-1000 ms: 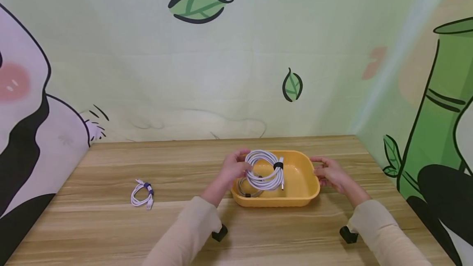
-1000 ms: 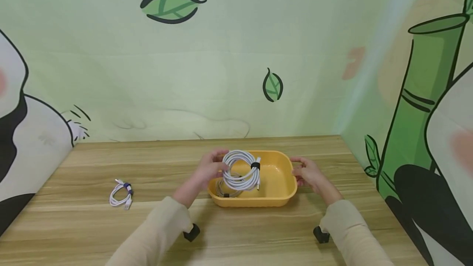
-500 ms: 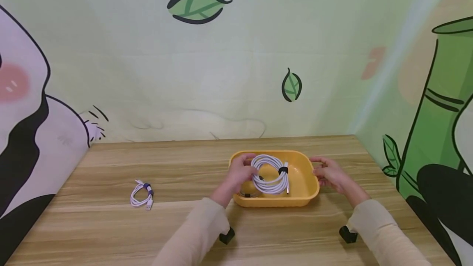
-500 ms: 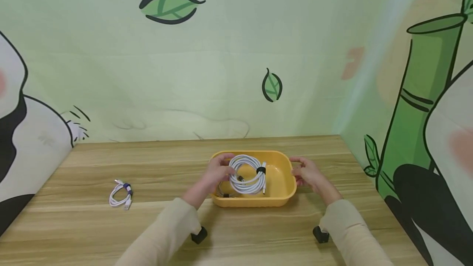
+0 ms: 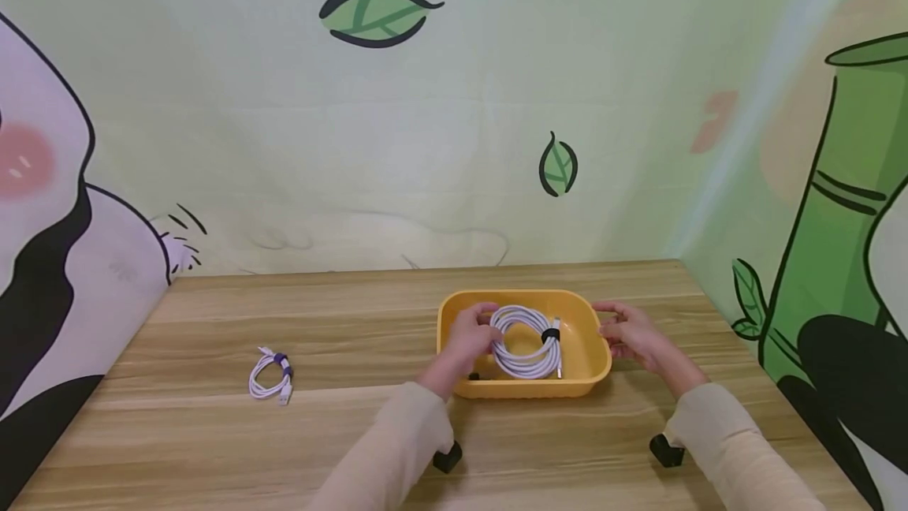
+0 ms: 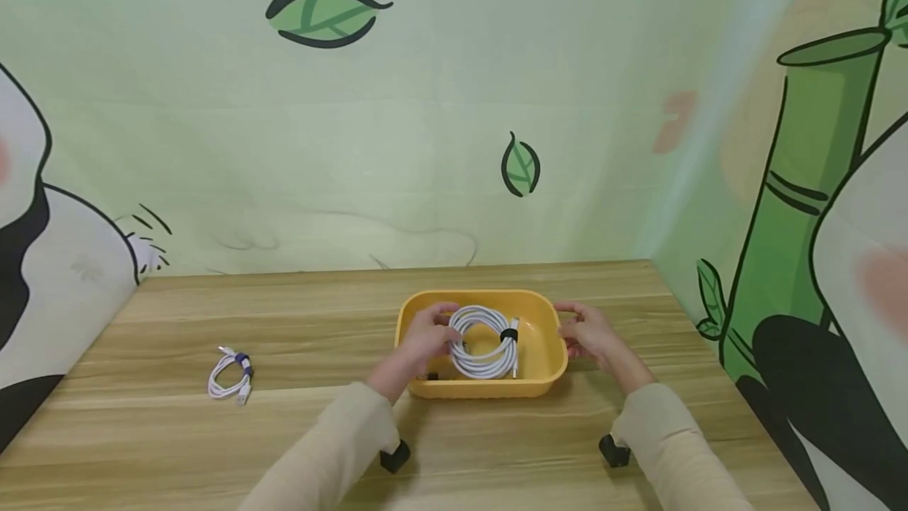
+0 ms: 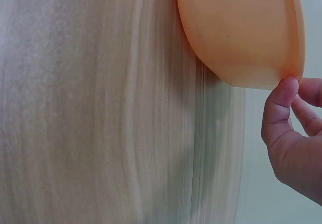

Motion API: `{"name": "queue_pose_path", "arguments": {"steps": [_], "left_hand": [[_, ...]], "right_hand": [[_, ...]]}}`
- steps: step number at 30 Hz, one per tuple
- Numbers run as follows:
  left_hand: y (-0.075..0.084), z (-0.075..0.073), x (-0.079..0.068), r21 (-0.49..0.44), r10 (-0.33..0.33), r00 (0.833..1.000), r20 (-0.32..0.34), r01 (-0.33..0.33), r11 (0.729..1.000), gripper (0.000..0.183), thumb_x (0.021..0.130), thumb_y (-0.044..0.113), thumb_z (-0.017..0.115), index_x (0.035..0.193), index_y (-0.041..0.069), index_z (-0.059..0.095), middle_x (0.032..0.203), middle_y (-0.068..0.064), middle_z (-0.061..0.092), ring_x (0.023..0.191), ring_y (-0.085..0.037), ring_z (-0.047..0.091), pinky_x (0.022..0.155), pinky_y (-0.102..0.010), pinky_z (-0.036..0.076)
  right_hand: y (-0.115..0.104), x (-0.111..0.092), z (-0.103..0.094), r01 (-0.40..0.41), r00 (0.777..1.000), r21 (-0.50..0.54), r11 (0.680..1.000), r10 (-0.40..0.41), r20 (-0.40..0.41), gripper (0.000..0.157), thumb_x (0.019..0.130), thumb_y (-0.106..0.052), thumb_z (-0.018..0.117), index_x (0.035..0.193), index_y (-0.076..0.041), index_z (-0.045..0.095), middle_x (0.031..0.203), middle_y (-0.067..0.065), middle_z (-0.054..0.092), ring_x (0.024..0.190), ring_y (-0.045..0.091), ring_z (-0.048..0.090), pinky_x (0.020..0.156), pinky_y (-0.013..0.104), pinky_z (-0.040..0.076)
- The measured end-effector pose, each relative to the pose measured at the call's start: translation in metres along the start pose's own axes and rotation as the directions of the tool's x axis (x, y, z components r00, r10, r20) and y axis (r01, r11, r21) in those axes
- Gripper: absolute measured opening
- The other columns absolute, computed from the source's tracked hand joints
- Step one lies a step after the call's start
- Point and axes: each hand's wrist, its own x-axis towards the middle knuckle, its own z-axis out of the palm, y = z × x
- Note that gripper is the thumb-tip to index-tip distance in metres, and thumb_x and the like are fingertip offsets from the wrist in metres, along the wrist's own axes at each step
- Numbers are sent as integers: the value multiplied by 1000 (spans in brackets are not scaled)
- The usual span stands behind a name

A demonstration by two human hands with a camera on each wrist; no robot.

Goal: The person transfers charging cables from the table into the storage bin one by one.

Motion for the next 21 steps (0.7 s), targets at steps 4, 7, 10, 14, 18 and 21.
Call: {"name": "queue_pose_path", "arguments": {"steps": [4, 7, 10, 14, 18, 21], "left_hand": [[-3, 3, 1, 31, -7, 1000, -24, 8, 999, 48, 71, -10, 56, 116, 3, 53, 97, -14, 58, 65, -14, 53, 47, -18, 46], [-5, 6, 2, 47, 4, 1000, -29, -3, 999, 47, 70, -10, 56, 115, 3, 54, 97, -14, 59, 64, -14, 53, 47, -18, 46], [-6, 8, 2, 47, 16, 1000, -27, -15, 999, 47, 70, -12, 55, 115, 1, 54, 96, -15, 59, 65, -14, 53, 46, -17, 45], [-8, 11, 1, 44, 20, 999, -25, -19, 999, 48, 69, -13, 54, 115, -1, 54, 94, -15, 59, 64, -14, 53, 45, -17, 44], [-10, 13, 2, 55, 19, 999, -29, -18, 998, 48, 68, -12, 55, 114, 1, 54, 94, -14, 59, 65, -14, 53, 46, -17, 45], [-11, 14, 3, 72, 28, 999, -29, -26, 997, 47, 69, -11, 55, 114, 1, 54, 93, -13, 59, 68, -15, 54, 48, -17, 46]], "right_hand": [[0, 0, 0, -3, 1000, 0, 1000, 3, -2, 52, 87, -3, 45, 136, -3, 27, 88, 6, 46, 54, 8, 48, 51, 22, 48], [0, 0, 0, -2, 1000, 1, 1000, 2, 1, 52, 87, -2, 45, 136, -3, 26, 87, 5, 46, 54, 8, 48, 51, 22, 48], [0, 0, 1, 3, 1000, -2, 1000, -3, 1, 53, 86, -2, 45, 136, -2, 26, 84, 4, 46, 54, 7, 48, 51, 21, 47], [0, 0, 1, 7, 1000, -2, 1000, -7, -2, 53, 86, -1, 45, 136, -1, 26, 82, 3, 45, 54, 8, 48, 50, 21, 47], [0, -1, 1, 3, 1000, -2, 1000, -3, -4, 53, 86, -1, 45, 135, -1, 27, 82, 3, 45, 55, 8, 48, 50, 21, 47], [-1, -1, 1, 4, 1000, -3, 1000, -4, -1, 53, 86, -1, 45, 136, -1, 26, 82, 3, 45, 56, 8, 49, 51, 21, 47]]}}
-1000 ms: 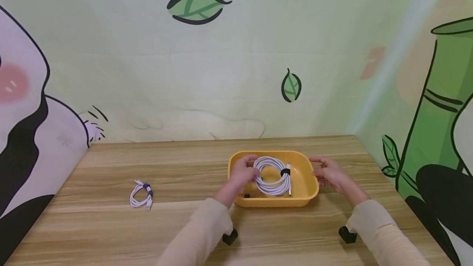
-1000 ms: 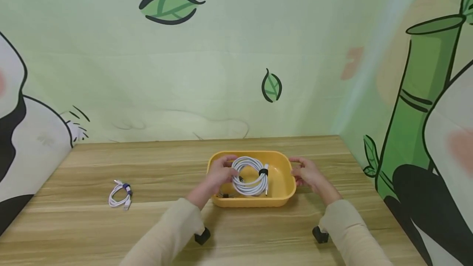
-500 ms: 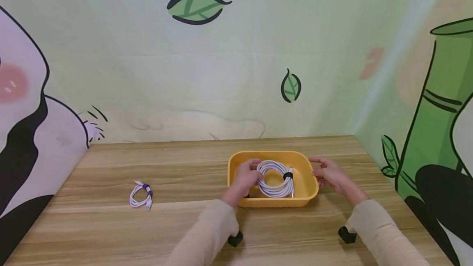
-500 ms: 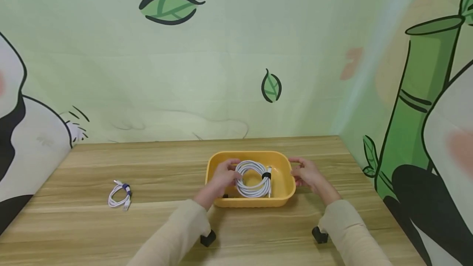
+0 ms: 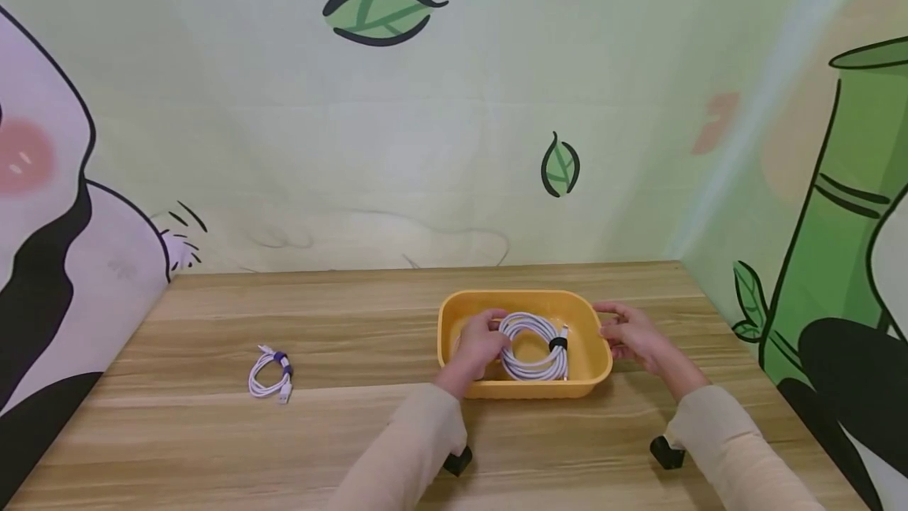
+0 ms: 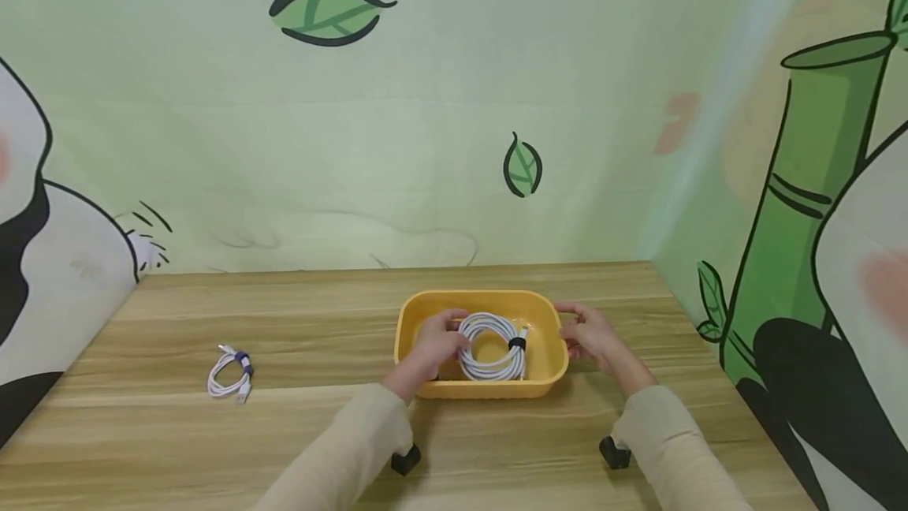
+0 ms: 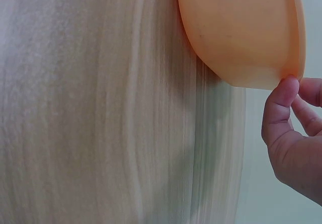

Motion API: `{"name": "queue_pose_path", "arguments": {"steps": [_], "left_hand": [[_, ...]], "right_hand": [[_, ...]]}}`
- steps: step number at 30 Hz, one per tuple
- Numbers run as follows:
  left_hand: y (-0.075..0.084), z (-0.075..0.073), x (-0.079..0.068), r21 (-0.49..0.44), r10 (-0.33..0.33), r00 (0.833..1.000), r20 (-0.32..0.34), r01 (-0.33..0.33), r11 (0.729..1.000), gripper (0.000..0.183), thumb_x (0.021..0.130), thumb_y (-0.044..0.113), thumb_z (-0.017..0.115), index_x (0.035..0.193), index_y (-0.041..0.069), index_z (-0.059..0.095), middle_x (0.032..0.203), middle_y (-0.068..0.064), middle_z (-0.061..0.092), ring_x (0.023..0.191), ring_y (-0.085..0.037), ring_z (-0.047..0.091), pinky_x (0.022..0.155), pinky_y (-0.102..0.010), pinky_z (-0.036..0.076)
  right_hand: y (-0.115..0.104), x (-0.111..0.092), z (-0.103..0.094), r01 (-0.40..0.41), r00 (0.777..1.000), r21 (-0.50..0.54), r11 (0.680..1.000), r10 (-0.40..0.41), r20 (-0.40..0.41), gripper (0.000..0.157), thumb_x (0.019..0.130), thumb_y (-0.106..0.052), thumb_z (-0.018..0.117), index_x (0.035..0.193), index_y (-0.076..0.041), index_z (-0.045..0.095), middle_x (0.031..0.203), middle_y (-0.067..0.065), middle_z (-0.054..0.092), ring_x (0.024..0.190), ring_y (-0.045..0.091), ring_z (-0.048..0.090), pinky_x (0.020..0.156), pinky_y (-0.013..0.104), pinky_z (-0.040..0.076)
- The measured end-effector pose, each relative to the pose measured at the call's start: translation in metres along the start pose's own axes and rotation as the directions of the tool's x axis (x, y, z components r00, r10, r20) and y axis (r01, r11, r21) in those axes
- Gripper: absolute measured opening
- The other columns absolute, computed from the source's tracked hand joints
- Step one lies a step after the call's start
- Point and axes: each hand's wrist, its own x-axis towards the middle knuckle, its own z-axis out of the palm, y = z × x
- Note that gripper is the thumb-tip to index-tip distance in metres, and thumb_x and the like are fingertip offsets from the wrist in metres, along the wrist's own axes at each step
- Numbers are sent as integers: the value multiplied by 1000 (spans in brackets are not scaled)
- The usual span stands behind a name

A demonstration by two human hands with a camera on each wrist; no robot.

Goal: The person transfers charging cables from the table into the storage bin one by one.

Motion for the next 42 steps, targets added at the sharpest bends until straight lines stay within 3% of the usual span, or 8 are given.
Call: {"name": "queue_pose_path", "arguments": {"steps": [6, 13, 21, 27, 35, 39, 41, 42], "left_hand": [[-3, 6, 3, 58, 29, 999, -19, -28, 998, 45, 69, -13, 54, 112, 0, 55, 91, -14, 59, 72, -15, 54, 55, -19, 48], [-9, 10, 4, 51, 110, 994, -18, -109, 993, 44, 65, -16, 51, 107, -1, 57, 83, -11, 60, 70, -16, 57, 56, -23, 51], [0, 13, 0, 97, 44, 999, -29, -41, 994, 45, 67, -18, 52, 109, -3, 56, 91, -15, 61, 76, -15, 55, 60, -22, 51], [-4, 13, 2, 137, 45, 999, -22, -41, 990, 42, 68, -16, 58, 109, -4, 57, 97, -18, 62, 81, -18, 58, 64, -24, 52], [-4, 8, 0, 113, 54, 999, -8, -53, 992, 38, 68, -14, 62, 105, -8, 57, 98, -21, 61, 85, -24, 59, 68, -27, 53], [-12, 10, 10, 103, 57, 998, -2, -56, 993, 40, 69, -14, 62, 107, -6, 56, 99, -19, 61, 87, -23, 59, 70, -29, 53], [-42, 13, 36, 59, 113, 993, 26, -114, 992, 40, 68, -12, 64, 106, -1, 58, 93, -13, 63, 80, -18, 60, 63, -26, 52], [-49, 14, 44, 49, 112, 993, 37, -113, 992, 41, 68, -11, 65, 106, 1, 59, 92, -11, 63, 79, -17, 59, 61, -27, 52]], "right_hand": [[0, 0, 0, -1, 1000, 3, 1000, 1, -1, 53, 86, -1, 46, 135, -1, 26, 82, 3, 46, 56, 8, 49, 51, 21, 46], [1, 0, 0, 3, 1000, -2, 1000, -3, 4, 53, 86, -2, 45, 135, -1, 26, 83, 4, 47, 57, 9, 49, 51, 22, 47], [1, 0, 0, -5, 1000, 3, 1000, 5, 5, 53, 86, -2, 45, 135, -2, 26, 83, 4, 47, 58, 10, 49, 52, 22, 47], [1, 0, 0, -2, 1000, 1, 1000, 2, 2, 53, 86, -2, 45, 135, -2, 26, 85, 5, 48, 58, 9, 49, 52, 22, 47], [2, 1, -1, -9, 1000, 5, 1000, 9, -1, 52, 87, -3, 45, 136, -2, 26, 84, 5, 48, 59, 10, 50, 53, 23, 48], [3, 1, -1, -6, 1000, 7, 1000, 6, 1, 52, 87, -3, 45, 135, -2, 26, 83, 4, 49, 59, 9, 49, 52, 22, 47], [3, 1, -1, -3, 1000, 6, 1000, 3, 2, 52, 87, -3, 45, 135, -2, 26, 83, 4, 49, 58, 9, 49, 52, 22, 47], [3, 1, -1, -2, 1000, 6, 1000, 2, 2, 52, 87, -3, 45, 135, -2, 26, 83, 4, 49, 58, 9, 49, 52, 22, 47]]}}
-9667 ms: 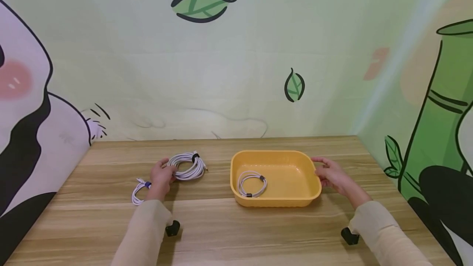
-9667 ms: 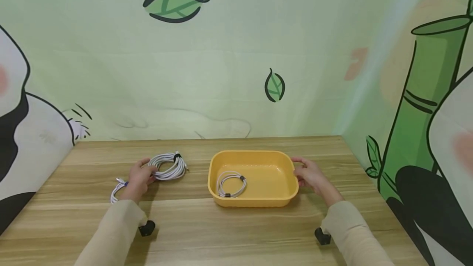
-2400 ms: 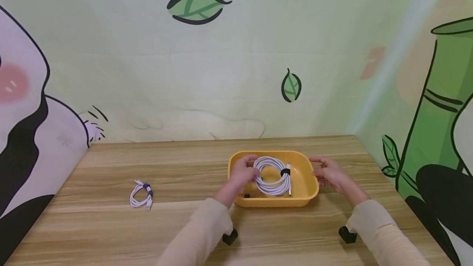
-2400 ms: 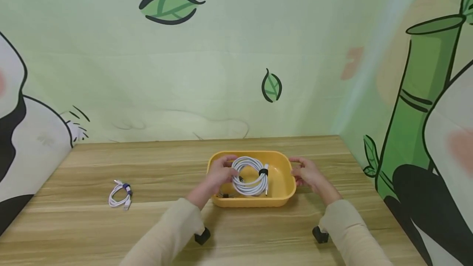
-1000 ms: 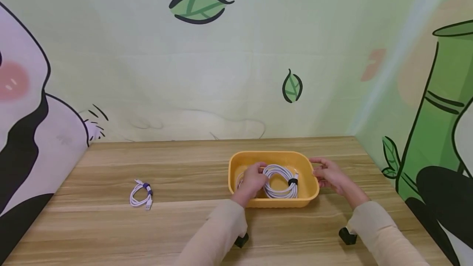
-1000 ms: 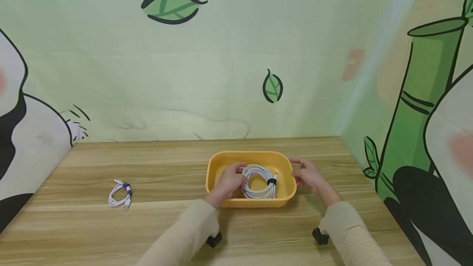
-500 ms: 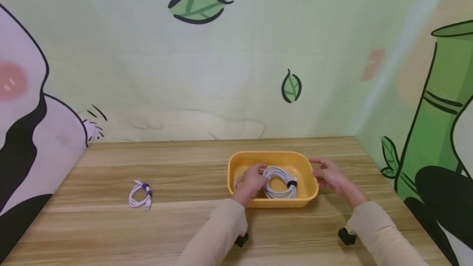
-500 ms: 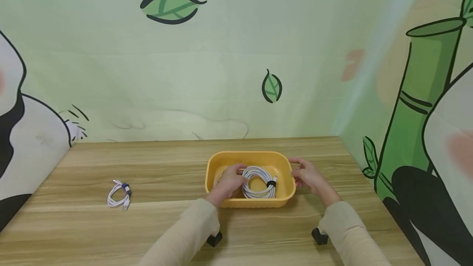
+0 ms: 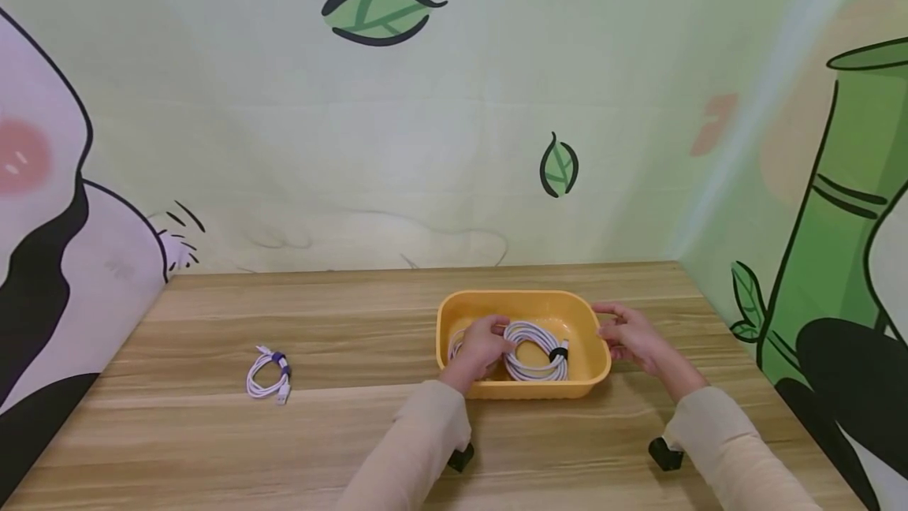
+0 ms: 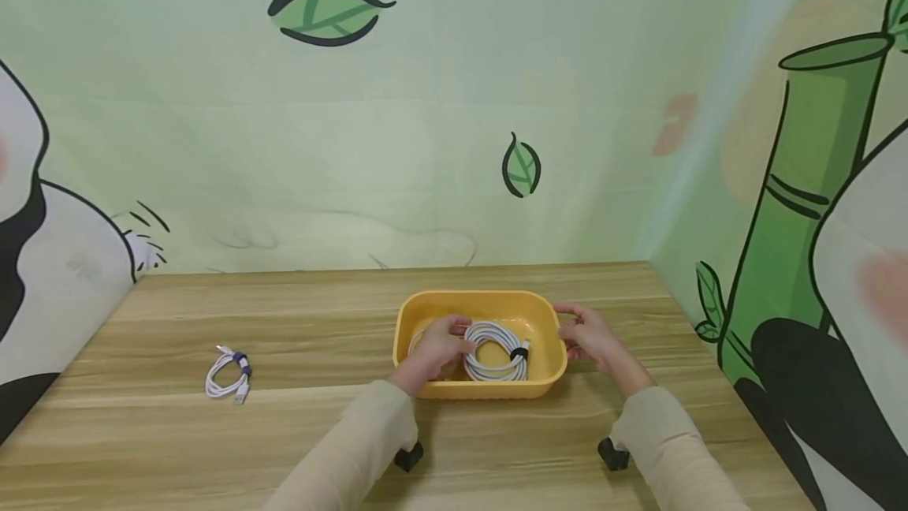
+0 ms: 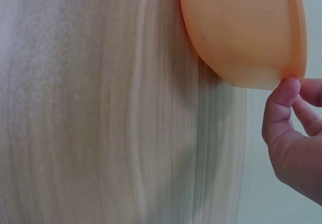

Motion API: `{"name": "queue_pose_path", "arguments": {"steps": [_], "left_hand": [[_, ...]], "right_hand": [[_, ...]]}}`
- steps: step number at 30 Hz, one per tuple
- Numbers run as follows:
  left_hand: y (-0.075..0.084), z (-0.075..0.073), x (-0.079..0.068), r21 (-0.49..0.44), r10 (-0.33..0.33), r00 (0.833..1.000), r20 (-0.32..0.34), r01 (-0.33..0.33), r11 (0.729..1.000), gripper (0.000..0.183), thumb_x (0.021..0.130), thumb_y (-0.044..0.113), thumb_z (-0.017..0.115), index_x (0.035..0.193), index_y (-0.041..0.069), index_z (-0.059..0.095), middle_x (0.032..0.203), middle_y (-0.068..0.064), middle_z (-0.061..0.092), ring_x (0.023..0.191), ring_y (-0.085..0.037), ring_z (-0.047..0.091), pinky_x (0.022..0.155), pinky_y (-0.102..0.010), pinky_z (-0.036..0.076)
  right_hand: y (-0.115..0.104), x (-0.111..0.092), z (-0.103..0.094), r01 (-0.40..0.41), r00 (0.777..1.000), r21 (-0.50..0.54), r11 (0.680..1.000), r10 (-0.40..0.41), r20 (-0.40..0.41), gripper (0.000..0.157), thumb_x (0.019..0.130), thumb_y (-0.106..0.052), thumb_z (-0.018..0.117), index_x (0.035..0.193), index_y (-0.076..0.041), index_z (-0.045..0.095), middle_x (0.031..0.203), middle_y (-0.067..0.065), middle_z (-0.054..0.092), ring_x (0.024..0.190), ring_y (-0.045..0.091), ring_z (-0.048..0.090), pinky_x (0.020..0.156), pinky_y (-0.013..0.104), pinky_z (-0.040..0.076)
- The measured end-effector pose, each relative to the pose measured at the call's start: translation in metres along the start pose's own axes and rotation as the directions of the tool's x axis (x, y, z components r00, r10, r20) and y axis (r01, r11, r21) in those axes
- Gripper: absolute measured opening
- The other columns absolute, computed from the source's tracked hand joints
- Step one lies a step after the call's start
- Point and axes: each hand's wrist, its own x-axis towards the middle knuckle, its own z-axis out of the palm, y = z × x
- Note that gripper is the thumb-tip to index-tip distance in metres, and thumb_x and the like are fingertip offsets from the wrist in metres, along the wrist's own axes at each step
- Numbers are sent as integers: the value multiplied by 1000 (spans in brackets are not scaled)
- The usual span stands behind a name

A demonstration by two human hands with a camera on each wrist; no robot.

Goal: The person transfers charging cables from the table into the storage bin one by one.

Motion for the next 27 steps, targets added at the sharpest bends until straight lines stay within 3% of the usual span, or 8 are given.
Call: {"name": "queue_pose_path", "arguments": {"steps": [1, 4, 6, 8, 11, 13, 19, 27], "left_hand": [[-8, 1, 7, -9, -1, 1000, 8, 1, 1000, 41, 68, -10, 66, 107, 2, 59, 92, -10, 62, 78, -17, 59, 60, -27, 52], [-10, 0, 8, -47, -49, 998, 39, 51, 998, 42, 69, -10, 65, 108, 2, 58, 95, -12, 61, 79, -19, 58, 60, -29, 52], [22, -5, -13, -34, -123, 991, 43, 125, 992, 43, 71, -14, 60, 113, -3, 55, 105, -18, 59, 88, -25, 58, 67, -32, 53], [47, -10, -34, -44, -135, 989, 61, 138, 989, 43, 73, -17, 55, 115, -8, 51, 112, -23, 55, 93, -28, 56, 72, -33, 52], [69, -15, -50, -45, -151, 985, 89, 155, 987, 42, 76, -17, 50, 117, -11, 47, 120, -25, 50, 100, -30, 53, 78, -32, 51], [70, -16, -51, -53, -162, 981, 108, 168, 984, 42, 77, -16, 50, 118, -10, 48, 123, -23, 49, 101, -28, 53, 79, -32, 50], [49, -15, -33, -66, -178, 974, 142, 188, 980, 40, 78, -14, 50, 117, -4, 52, 125, -18, 50, 97, -21, 54, 75, -30, 51], [52, -17, -33, -110, -214, 974, 79, 222, 969, 36, 79, -8, 49, 114, 0, 54, 115, -15, 55, 85, -16, 53, 67, -28, 51]], "right_hand": [[0, 0, 0, 1, 1000, 0, 1000, -1, 0, 52, 87, -3, 45, 135, -2, 26, 83, 4, 49, 58, 9, 49, 52, 22, 47], [1, 0, 0, 6, 1000, 2, 1000, -6, 4, 52, 87, -3, 44, 135, -2, 26, 82, 4, 49, 58, 9, 49, 52, 21, 47], [2, 0, -1, 8, 1000, 4, 1000, -8, 5, 52, 87, -2, 44, 135, -1, 26, 81, 3, 49, 58, 9, 49, 51, 21, 46], [2, 1, -1, 10, 1000, 3, 1000, -10, 7, 52, 87, -2, 44, 135, -1, 25, 81, 3, 49, 57, 9, 49, 51, 21, 46], [2, 1, -1, 9, 1000, 0, 1000, -9, 6, 52, 87, -3, 44, 135, -2, 26, 81, 3, 49, 57, 9, 49, 51, 21, 46], [2, 1, -1, 7, 1000, -4, 1000, -7, 6, 52, 87, -3, 44, 136, -2, 26, 81, 4, 49, 58, 9, 49, 52, 21, 47], [2, 0, -1, 3, 1000, -6, 1000, -3, -2, 51, 87, -4, 44, 135, -2, 26, 81, 3, 49, 57, 9, 49, 52, 22, 46], [-1, -1, 0, -10, 1000, -5, 1000, 10, -4, 53, 87, -4, 45, 136, -3, 26, 81, 4, 46, 57, 9, 49, 53, 22, 47]]}}
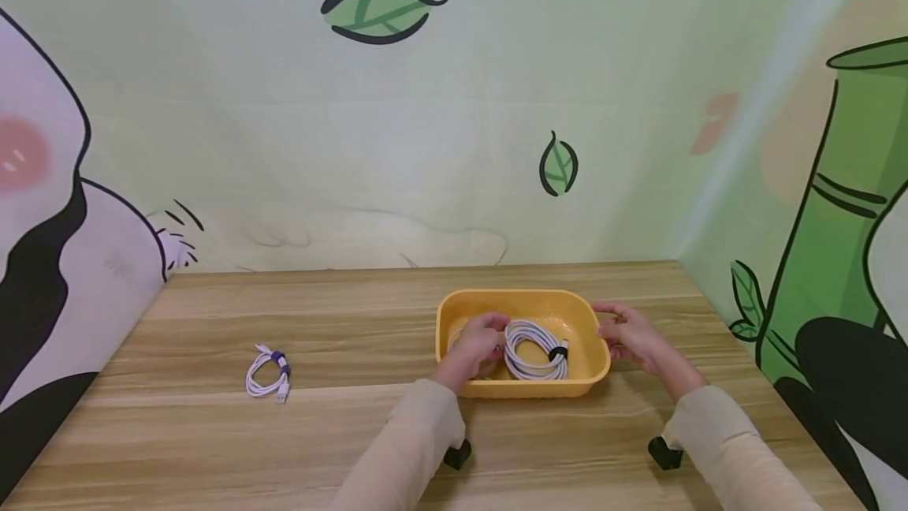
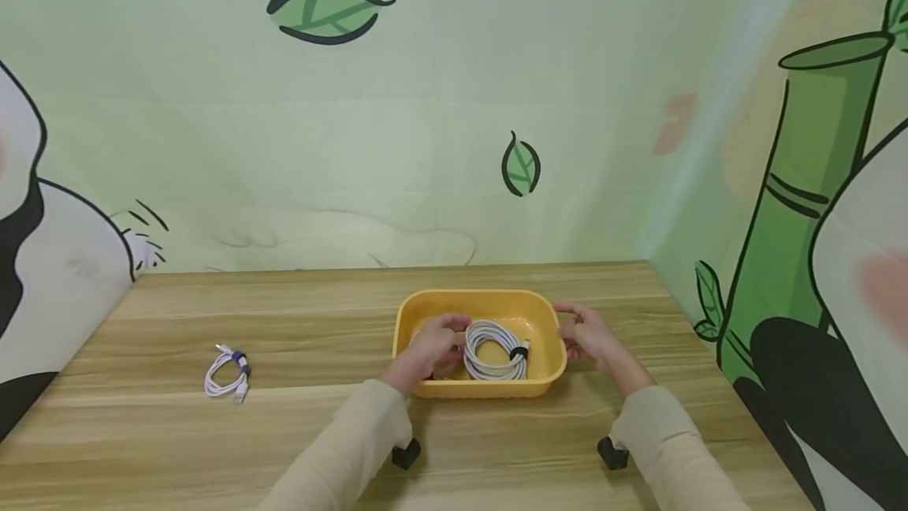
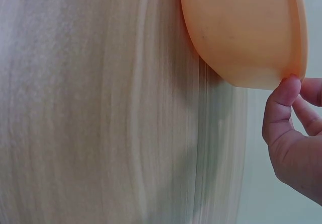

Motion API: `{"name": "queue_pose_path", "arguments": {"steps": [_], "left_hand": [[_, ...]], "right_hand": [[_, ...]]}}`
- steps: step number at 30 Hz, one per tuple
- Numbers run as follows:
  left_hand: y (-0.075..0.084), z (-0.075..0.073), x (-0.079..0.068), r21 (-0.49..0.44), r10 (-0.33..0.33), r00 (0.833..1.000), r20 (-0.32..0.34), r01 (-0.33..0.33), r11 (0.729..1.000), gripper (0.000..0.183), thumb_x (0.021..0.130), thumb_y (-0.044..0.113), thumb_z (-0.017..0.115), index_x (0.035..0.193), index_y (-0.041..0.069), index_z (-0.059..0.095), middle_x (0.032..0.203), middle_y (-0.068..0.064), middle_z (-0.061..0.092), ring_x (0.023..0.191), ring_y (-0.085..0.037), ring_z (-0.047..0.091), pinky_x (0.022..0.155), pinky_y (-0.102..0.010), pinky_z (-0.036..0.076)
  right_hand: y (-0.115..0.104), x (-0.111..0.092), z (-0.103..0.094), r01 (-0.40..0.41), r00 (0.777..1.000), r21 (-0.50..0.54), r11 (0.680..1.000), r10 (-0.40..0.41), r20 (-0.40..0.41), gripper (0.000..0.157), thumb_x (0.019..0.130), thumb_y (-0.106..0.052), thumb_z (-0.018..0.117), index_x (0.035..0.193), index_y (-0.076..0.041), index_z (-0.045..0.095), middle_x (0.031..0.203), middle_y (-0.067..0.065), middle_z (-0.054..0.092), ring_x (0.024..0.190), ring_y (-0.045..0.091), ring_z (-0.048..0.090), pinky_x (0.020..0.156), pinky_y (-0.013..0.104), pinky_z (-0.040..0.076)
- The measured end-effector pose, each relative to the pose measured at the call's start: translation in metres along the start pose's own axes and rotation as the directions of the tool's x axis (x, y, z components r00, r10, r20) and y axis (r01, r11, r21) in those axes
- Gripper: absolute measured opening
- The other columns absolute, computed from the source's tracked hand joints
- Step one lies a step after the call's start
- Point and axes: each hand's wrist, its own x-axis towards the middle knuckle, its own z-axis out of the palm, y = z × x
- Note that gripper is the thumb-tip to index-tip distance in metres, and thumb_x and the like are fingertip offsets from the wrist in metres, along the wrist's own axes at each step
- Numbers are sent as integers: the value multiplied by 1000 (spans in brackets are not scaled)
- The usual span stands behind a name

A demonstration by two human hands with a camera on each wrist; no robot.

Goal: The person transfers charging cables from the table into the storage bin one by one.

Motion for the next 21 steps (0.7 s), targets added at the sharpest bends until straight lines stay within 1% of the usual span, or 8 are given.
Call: {"name": "queue_pose_path", "arguments": {"steps": [3, 7, 9, 12, 15, 21], "left_hand": [[2, -3, 0, 1, 0, 1000, -14, 0, 1000, 34, 81, -6, 48, 115, 0, 54, 113, -14, 55, 80, -15, 52, 66, -29, 51], [4, -10, -1, -16, 11, 1000, -7, -11, 1000, 35, 83, -6, 46, 116, 0, 53, 112, -16, 54, 82, -18, 54, 70, -33, 52], [5, -13, -1, -33, 18, 1000, 6, -18, 999, 36, 81, -6, 47, 117, -1, 52, 113, -18, 54, 83, -20, 54, 69, -34, 52], [4, -16, 0, -60, 30, 999, 27, -28, 998, 38, 80, -7, 49, 118, -3, 51, 113, -20, 54, 80, -20, 54, 63, -29, 51], [4, -19, 1, -94, 32, 998, 50, -27, 995, 39, 79, -7, 50, 118, -4, 50, 111, -19, 54, 74, -17, 53, 58, -23, 47], [7, -23, -1, -119, 15, 997, 77, -5, 993, 37, 80, -7, 49, 117, -4, 49, 104, -14, 56, 73, -13, 52, 57, -20, 46]], "right_hand": [[-1, 0, 0, -3, 1000, 1, 1000, 3, 1, 53, 87, -4, 45, 136, -3, 26, 81, 4, 46, 57, 9, 49, 52, 22, 46], [-2, 0, 0, 1, 1000, 4, 1000, -1, 4, 53, 87, -4, 45, 136, -3, 26, 81, 4, 46, 56, 9, 48, 51, 22, 46], [-2, 0, 0, 4, 1000, 7, 1000, -4, 9, 53, 87, -4, 45, 136, -3, 25, 80, 4, 47, 56, 9, 48, 51, 22, 46], [-2, 1, 0, 5, 1000, 12, 1000, -5, 12, 53, 87, -4, 45, 136, -3, 25, 79, 3, 48, 55, 9, 48, 51, 22, 46], [-1, 1, 0, 6, 1000, 10, 1000, -6, 12, 53, 86, -4, 44, 136, -2, 25, 80, 3, 48, 56, 9, 49, 51, 22, 46], [1, 1, 1, 7, 1000, 11, 1000, -7, 9, 53, 86, -4, 44, 136, -2, 25, 81, 4, 48, 56, 9, 49, 51, 21, 46]]}}
